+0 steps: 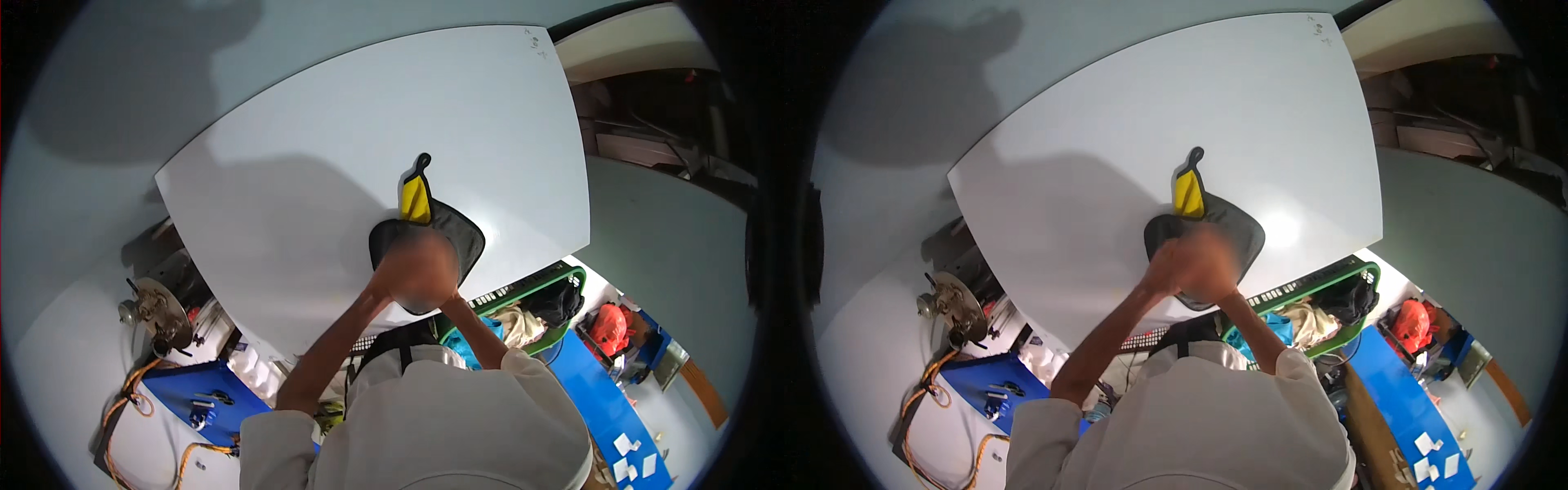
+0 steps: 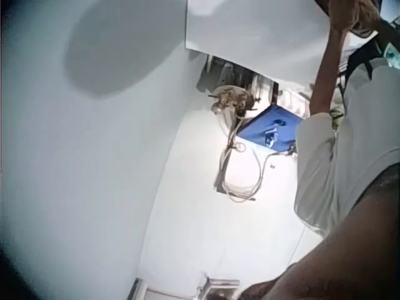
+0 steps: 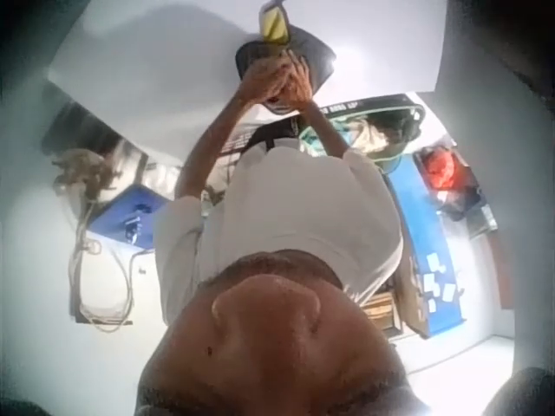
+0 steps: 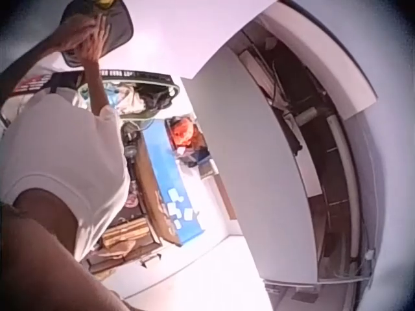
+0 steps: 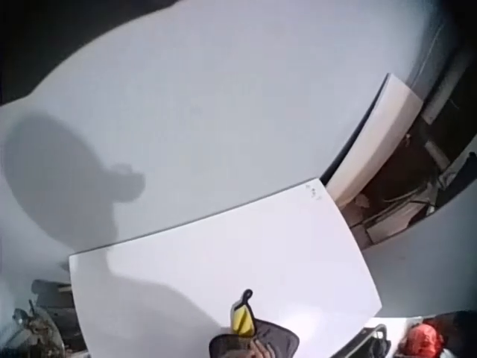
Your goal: Cleaning a white curved board with a cloth and cleaning spray.
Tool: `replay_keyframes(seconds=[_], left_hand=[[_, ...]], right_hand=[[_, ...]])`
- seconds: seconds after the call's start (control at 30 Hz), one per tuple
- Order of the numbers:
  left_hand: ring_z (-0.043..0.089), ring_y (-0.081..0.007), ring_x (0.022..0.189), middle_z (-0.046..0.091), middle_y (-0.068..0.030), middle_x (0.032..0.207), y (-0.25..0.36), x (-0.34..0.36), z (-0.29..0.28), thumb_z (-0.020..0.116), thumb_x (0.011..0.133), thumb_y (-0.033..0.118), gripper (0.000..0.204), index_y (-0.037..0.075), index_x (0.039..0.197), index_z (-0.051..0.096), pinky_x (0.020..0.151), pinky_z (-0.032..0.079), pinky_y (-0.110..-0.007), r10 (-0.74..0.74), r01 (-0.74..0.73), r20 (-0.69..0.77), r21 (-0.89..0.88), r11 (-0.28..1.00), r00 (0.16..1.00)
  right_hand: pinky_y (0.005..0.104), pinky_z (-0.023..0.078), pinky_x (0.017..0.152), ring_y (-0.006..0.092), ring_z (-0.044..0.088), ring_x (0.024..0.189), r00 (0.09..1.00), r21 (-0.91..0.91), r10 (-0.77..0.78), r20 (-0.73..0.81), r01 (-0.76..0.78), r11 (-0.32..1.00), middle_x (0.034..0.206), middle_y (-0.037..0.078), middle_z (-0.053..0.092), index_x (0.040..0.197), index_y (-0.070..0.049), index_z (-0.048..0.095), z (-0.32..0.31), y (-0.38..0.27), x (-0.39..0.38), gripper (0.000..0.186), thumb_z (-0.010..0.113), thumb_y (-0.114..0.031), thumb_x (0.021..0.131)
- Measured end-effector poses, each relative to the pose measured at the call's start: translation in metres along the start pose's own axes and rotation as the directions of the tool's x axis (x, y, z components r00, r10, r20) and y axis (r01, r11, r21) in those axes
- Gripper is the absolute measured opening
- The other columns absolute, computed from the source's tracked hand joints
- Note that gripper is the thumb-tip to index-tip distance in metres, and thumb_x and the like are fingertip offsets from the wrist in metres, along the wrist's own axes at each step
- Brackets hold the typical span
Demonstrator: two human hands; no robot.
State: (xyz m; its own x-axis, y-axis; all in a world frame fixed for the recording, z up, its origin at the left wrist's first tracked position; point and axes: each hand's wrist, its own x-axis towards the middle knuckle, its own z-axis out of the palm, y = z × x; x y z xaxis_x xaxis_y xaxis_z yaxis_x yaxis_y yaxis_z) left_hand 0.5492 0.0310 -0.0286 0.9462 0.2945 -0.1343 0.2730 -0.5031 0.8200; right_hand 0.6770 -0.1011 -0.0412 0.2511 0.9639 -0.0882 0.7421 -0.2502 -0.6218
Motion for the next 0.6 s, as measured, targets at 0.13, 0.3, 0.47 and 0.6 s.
replay_keyframes(seconds=[0.13,0.3,0.47,0.6], left_hand=[[0.057,-0.0289,0.125,0.049,-0.0140,0.150,0.003,-0.058,0.035,0.065,0.093,0.033,0.059,0.013,0.147,0.052,0.105,0.045,-0.043,-0.050,0.210,-0.390,0.379,0.901,0.919],[0.037,-0.0476,0.141,0.032,-0.0279,0.156,0.025,-0.123,0.032,0.062,0.097,0.028,0.068,0.015,0.159,0.034,0.116,0.035,-0.055,-0.486,0.582,-0.428,0.123,0.804,0.762],[0.037,-0.0550,0.135,0.028,-0.0330,0.151,0.075,-0.173,0.062,0.068,0.091,0.023,0.079,0.009,0.158,0.028,0.114,0.034,-0.058,-0.708,0.779,-0.456,-0.049,0.625,0.539],[0.040,-0.0509,0.135,0.037,-0.0314,0.147,0.082,-0.189,0.082,0.070,0.088,0.020,0.073,0.002,0.151,0.037,0.115,0.033,-0.059,-0.690,0.743,-0.499,-0.129,0.657,0.524]], right_hand=[[0.0587,0.034,0.115,0.0464,0.043,0.139,0.990,-0.050,-0.032,-0.137,0.026,0.998,0.153,0.024,0.042,0.134,-0.009,0.060,-0.005,0.003,-0.010,0.046,0.067,-0.017,0.089],[0.0601,0.029,0.118,0.0445,0.042,0.140,0.985,-0.216,0.033,-0.167,-0.069,0.974,0.154,0.022,0.043,0.141,-0.017,0.058,0.006,-0.014,-0.018,0.048,0.064,-0.017,0.093],[0.0590,0.029,0.119,0.0362,0.041,0.145,0.963,-0.027,-0.234,0.132,0.239,0.971,0.157,0.019,0.043,0.137,-0.020,0.062,0.027,-0.045,-0.023,0.046,0.066,-0.018,0.091],[0.0596,0.029,0.119,0.0399,0.037,0.146,0.980,0.022,-0.188,-0.063,0.189,0.982,0.159,0.021,0.038,0.143,-0.019,0.057,0.042,-0.061,-0.035,0.051,0.065,-0.020,0.093]])
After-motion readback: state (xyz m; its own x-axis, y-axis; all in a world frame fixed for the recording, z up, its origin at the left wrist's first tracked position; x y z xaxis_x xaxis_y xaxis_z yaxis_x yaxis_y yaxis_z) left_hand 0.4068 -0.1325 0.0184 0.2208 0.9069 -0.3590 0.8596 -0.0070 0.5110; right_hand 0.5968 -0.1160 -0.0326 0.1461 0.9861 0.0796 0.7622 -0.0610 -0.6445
